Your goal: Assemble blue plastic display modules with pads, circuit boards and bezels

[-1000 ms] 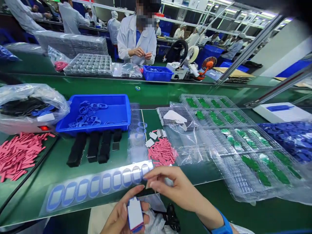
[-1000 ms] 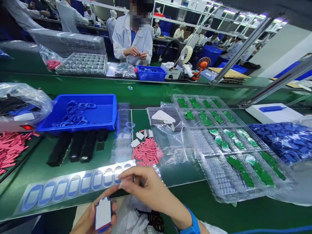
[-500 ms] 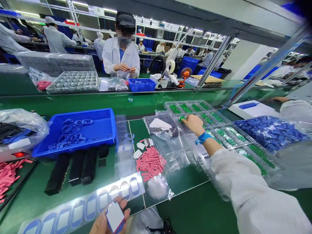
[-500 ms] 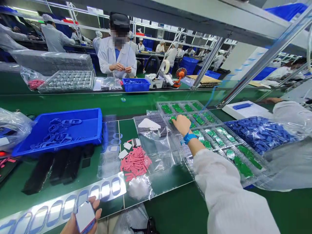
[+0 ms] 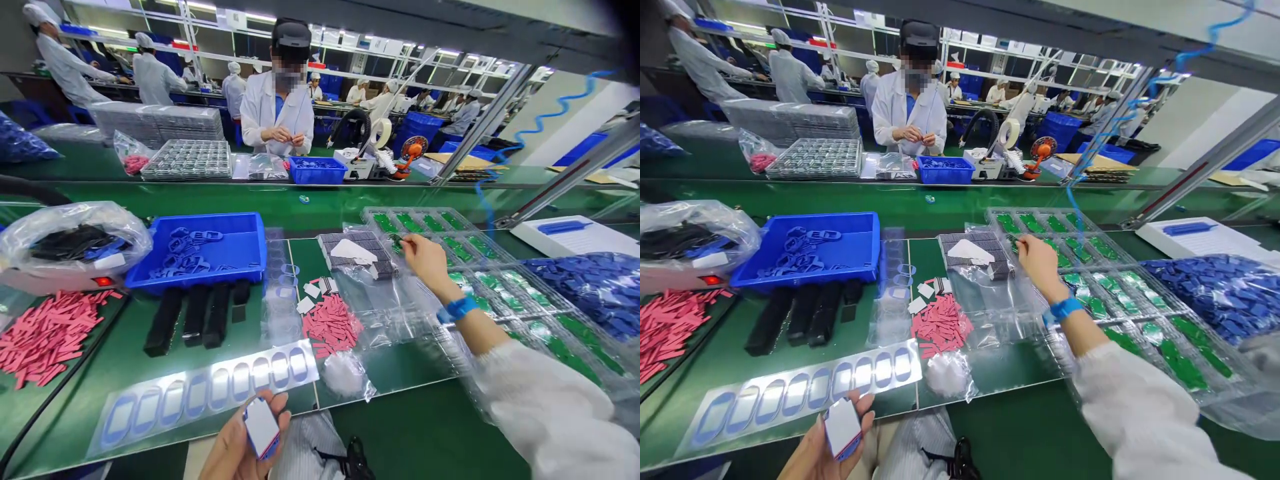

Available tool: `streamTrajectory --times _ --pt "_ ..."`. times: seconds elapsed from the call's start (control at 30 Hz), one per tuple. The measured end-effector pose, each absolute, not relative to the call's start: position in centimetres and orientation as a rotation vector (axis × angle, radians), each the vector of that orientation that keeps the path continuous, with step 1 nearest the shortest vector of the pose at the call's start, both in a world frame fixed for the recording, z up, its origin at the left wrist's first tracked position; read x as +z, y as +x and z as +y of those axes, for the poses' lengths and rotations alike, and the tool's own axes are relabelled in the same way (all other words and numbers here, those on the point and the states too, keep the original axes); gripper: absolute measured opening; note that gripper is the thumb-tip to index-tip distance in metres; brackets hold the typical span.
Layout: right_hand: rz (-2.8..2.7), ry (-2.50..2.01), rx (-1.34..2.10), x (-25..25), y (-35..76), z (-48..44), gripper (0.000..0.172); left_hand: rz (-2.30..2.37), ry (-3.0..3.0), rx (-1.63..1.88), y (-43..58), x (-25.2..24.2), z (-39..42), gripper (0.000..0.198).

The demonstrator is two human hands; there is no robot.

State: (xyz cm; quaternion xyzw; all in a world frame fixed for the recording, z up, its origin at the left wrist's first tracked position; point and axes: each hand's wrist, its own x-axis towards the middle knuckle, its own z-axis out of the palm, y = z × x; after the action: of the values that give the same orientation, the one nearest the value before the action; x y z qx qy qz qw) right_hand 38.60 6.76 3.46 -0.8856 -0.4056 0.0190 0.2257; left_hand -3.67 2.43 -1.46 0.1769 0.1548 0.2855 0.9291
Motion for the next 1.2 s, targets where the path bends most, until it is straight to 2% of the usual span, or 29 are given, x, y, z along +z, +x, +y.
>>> streamTrajectory --times 0.1,0.27,0.37,0.53,0.7,0.87,0.97,1.2 --pt "-1.386 -2.174 0.322 4.3 31.7 4.7 0.024 0.448 0.325 0.638 -2.2 -0.6 1.6 0.025" --pt "-1.720 -1.548 0.746 5.0 20.7 0.5 0.018 0.631 0.384 0.690 -0.3 1.3 0.6 0.037" --pt "-1.775 -1.409 0.620 5.1 18.4 -0.7 0.015 0.646 0.377 0.719 -0.3 1.6 0.2 0.033" --pt "-2.056 -1.322 0.244 4.8 18.2 -1.3 0.035 0.679 0.368 0.762 -0.8 1.3 -0.4 0.031" --pt "-2.083 -1.405 -0.042 4.9 17.4 -1.8 0.035 0.649 0.369 0.781 -0.9 1.4 -0.5 0.035" --pt "-1.843 -1.513 0.298 5.9 16.6 -2.5 0.028 0.656 0.443 0.844 -1.0 1.1 -0.2 0.032" --pt "-1.836 -1.488 0.461 6.7 16.3 -3.0 0.033 0.656 0.523 0.930 -0.9 0.8 -0.2 0.029" --pt "-1.994 -1.369 0.449 7.3 15.9 -2.6 0.047 0.671 0.669 1.079 -1.0 1.0 -0.5 0.028"
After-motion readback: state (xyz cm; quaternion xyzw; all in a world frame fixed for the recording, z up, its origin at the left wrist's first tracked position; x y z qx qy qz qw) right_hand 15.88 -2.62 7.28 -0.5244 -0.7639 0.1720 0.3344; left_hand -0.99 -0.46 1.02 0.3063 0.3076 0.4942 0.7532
